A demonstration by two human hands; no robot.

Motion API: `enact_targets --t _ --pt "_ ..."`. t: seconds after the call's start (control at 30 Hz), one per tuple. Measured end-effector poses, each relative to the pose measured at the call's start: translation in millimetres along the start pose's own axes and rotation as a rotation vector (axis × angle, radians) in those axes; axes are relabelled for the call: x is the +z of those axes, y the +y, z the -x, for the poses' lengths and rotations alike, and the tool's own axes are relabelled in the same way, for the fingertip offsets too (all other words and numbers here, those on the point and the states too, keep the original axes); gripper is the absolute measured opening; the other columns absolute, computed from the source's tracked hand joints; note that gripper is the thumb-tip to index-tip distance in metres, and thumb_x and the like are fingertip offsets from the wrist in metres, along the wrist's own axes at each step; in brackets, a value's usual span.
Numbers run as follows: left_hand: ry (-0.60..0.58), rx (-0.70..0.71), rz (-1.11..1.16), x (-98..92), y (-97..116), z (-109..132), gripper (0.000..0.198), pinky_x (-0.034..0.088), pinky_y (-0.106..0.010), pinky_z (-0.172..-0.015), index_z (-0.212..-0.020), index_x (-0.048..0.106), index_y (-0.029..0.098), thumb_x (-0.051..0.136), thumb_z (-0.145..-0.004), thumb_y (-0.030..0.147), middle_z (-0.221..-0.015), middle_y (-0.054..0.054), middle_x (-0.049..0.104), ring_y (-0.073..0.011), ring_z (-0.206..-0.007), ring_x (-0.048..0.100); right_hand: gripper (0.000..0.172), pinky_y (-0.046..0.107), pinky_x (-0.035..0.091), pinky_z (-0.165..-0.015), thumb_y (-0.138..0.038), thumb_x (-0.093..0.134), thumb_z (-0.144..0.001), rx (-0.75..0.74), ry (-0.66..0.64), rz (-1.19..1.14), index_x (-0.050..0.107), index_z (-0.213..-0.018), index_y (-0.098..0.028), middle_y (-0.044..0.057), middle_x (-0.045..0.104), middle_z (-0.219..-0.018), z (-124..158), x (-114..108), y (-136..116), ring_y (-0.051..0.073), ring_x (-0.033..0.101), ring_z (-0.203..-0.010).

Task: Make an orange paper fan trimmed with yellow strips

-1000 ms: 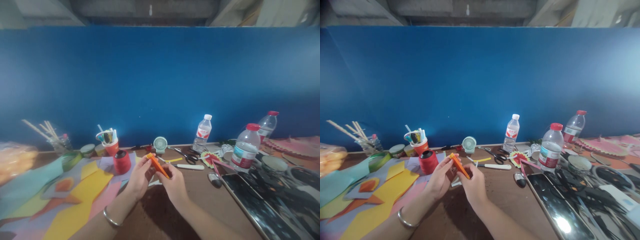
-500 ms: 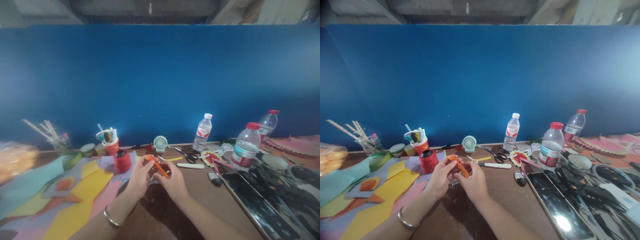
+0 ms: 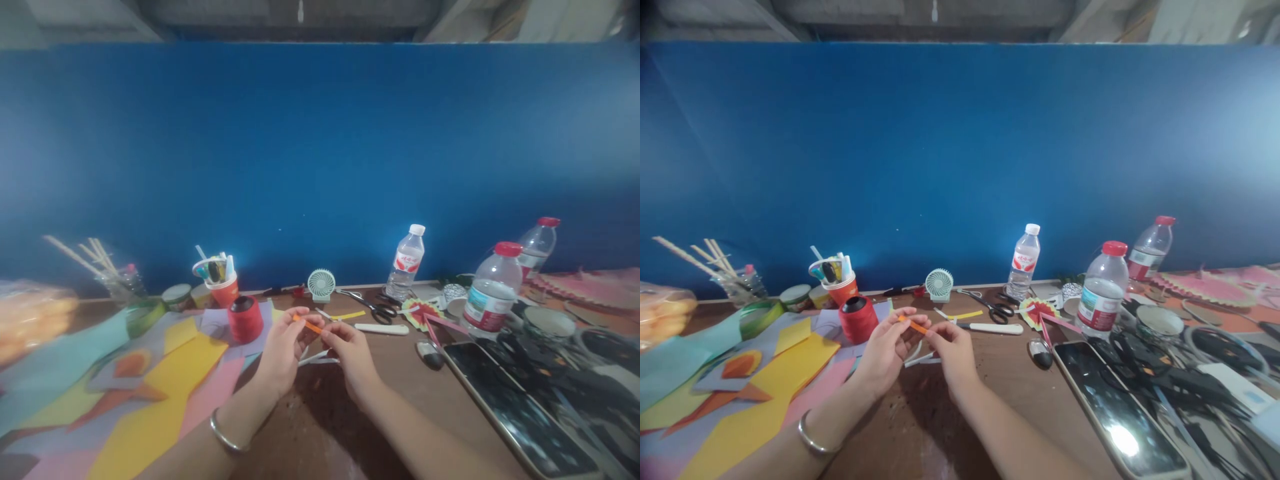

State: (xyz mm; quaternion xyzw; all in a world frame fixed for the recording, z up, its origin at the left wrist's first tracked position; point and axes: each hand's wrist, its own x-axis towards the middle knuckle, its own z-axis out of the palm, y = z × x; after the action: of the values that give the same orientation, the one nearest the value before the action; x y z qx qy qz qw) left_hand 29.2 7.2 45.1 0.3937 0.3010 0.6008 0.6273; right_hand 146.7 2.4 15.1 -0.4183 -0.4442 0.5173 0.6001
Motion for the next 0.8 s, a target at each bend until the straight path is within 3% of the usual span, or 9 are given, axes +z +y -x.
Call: enact_targets --t 0.17,0.37,0.53,0.8 --pt "0.018 0.033 -0.041 -0.3 -1.3 -2.0 0.014 0.046 -0.026 -0.075 -0.089 0.053 0.016 0.058 -0.077 0.020 -0.087 -0.007 0.068 -0.0152 -0.083 0.062 0.008 0.020 0.033 -0.049 -0.022 0.062 -0.064 0.028 0.011 -0.035 0.061 -0.062 -0.015 -0.003 0.052 -0.057 -1.0 -0.6 -1.8 0.009 0.042 -0.051" --pt "0.034 0.038 -0.055 -2.0 -0.1 -2.4 0.018 0.047 -0.029 -0.074 -0.093 0.050 0.017 0.057 -0.077 0.022 -0.088 -0.006 0.068 -0.0161 -0.081 0.063 0.015 0.022 0.033 -0.049 -0.026 0.066 -0.063 0.044 -0.017 -0.056 0.068 -0.069 -0.012 -0.001 0.056 -0.055 -4.4 -4.5 0.3 0.009 0.042 -0.049" --pt "0.024 0.020 -0.068 -2.9 1.6 -1.9 0.020 0.047 -0.032 -0.075 -0.096 0.048 0.018 0.057 -0.078 0.022 -0.091 -0.009 0.068 -0.0180 -0.083 0.064 0.012 0.021 0.030 -0.046 -0.025 0.068 -0.061 0.023 0.006 -0.082 0.066 -0.064 -0.013 -0.003 0.053 -0.050 -5.3 -5.7 1.3 0.007 0.039 -0.045" --pt "0.057 0.065 -0.069 -8.8 -1.7 -4.7 0.023 0.046 -0.037 -0.080 -0.097 0.050 0.017 0.059 -0.077 0.025 -0.099 -0.010 0.066 -0.0227 -0.094 0.061 0.021 0.022 0.037 -0.048 -0.028 0.071 -0.060 0.027 0.028 -0.063 0.068 -0.075 -0.014 0.000 0.061 -0.060 -7.2 -6.8 2.2 0.011 0.048 -0.051"
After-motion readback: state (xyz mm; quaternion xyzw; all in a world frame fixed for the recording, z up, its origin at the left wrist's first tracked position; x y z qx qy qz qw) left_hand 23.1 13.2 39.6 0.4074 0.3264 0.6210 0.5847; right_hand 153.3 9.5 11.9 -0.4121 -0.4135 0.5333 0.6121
